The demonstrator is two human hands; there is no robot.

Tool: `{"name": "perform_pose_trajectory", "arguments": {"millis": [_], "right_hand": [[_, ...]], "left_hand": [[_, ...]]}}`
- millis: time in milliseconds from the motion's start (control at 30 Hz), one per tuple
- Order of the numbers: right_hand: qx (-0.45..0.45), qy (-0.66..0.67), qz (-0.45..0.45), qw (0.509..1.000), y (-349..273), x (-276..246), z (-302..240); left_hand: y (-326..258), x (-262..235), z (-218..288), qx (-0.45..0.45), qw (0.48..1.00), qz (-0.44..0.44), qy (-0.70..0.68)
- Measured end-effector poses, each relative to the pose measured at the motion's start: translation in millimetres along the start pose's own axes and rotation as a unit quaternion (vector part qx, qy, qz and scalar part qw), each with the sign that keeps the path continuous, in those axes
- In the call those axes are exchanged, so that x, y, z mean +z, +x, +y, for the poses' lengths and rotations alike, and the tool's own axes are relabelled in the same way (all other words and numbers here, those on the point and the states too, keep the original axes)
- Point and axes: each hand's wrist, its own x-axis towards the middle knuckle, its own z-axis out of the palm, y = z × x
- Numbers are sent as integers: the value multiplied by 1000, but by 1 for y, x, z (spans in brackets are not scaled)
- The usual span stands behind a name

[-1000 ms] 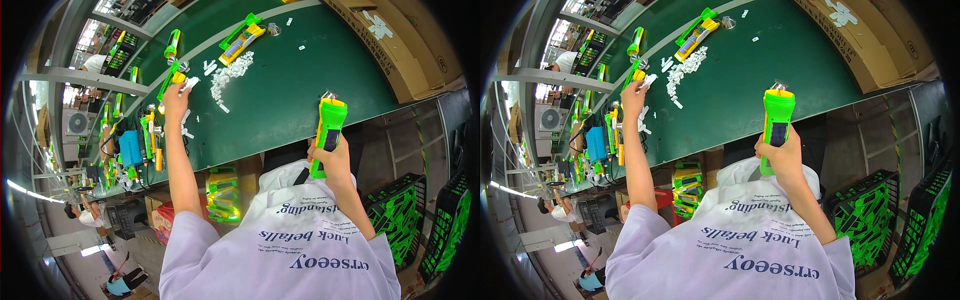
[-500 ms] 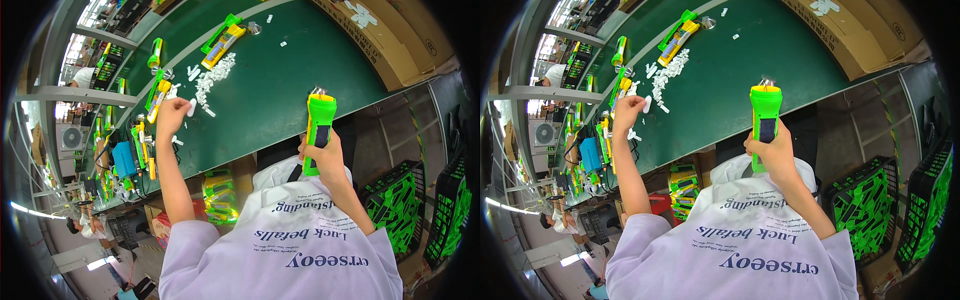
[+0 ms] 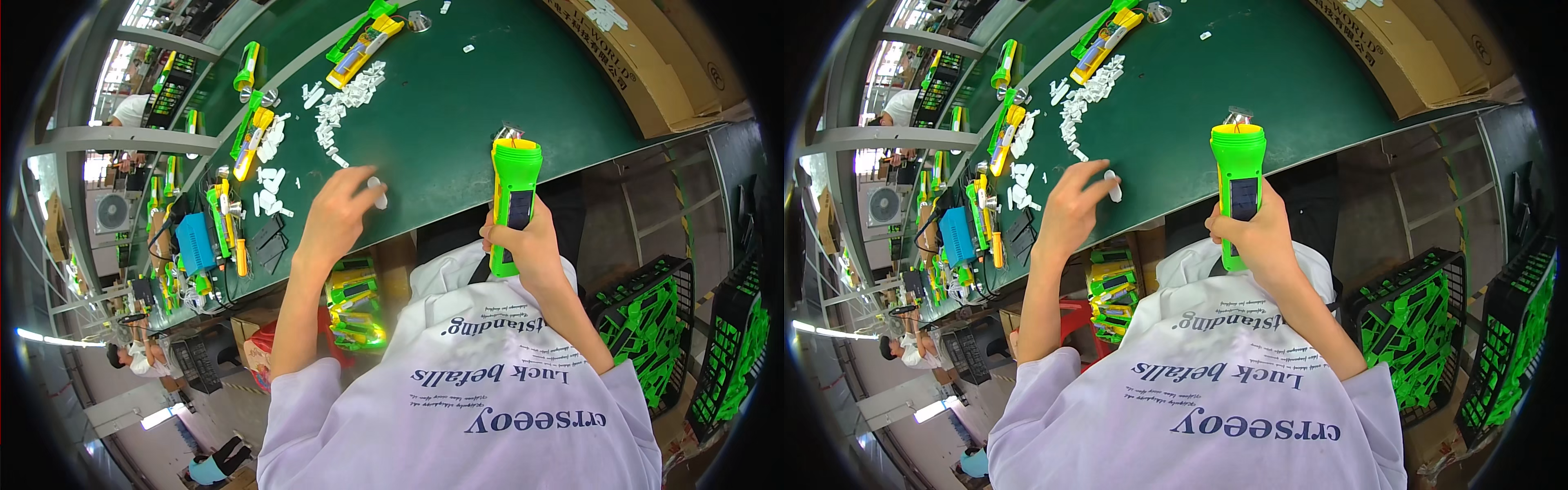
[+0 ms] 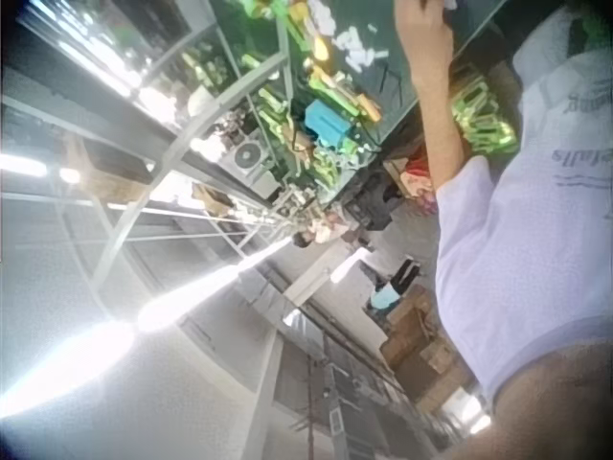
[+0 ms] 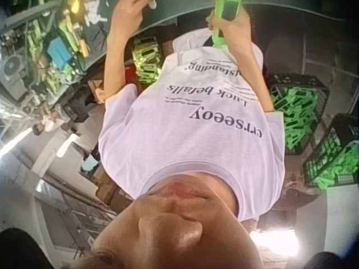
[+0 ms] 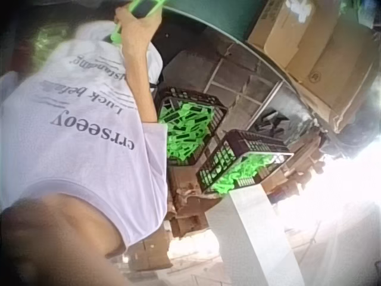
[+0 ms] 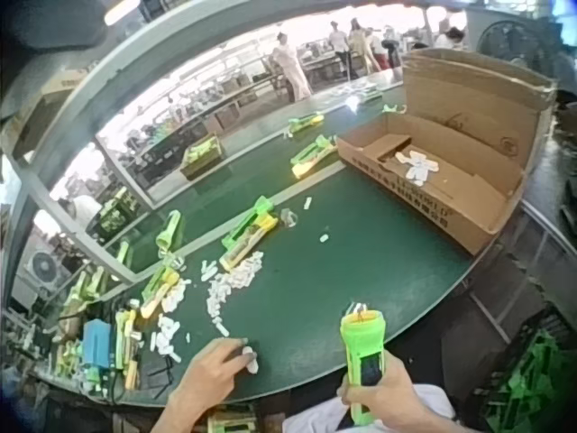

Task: The person assembles flashlights by inserting plastic switch pieces into casing halves, joining the casing sections together by hand, and placing the assembled flashlights onto a conveyor belt.

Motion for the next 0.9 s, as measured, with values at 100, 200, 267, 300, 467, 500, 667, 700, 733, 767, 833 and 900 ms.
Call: {"name": "perform_pose_trajectory", "arguments": {"millis": [100, 200, 267, 300, 467, 500, 667, 700, 733, 767, 833, 900], "right_hand": [[-3, 11, 2, 1000, 3, -3, 3], [-15, -21, -3, 1000, 0, -2, -1], [-16, -2, -8, 1000, -1, 0, -3], [-17, -3, -16, 1000, -2, 1, -5], [-15, 6, -41, 999, -2, -1, -9], [-8, 14, -52, 999, -2, -2, -11], [8, 42, -91, 995, -7, -3, -16], [7, 43, -90, 995, -7, -3, -16], [12, 41, -93, 995, -7, -4, -15], [17, 39, -98, 994, -7, -3, -14], [9, 31, -103, 994, -7, -3, -13], [1, 19, -106, 994, -8, -1, -13]], "left_hand": [[13, -1, 18, -336, 929, 52, -148], [14, 10, 16, -281, 959, -34, -20], [18, 9, 15, -275, 959, -61, -22], [17, 7, 14, -260, 962, -71, -37], [21, 3, 16, -256, 958, -124, -31], [24, 6, 14, -253, 957, -137, -39], [40, 2, 20, -263, 936, -145, -185], [46, 2, 26, -270, 905, -131, -300], [50, 3, 35, -268, 906, -133, -301], [54, 4, 48, -256, 848, -75, -457], [58, 10, 66, -210, 742, 23, -636], [64, 13, 84, -204, 725, 51, -655]]}}
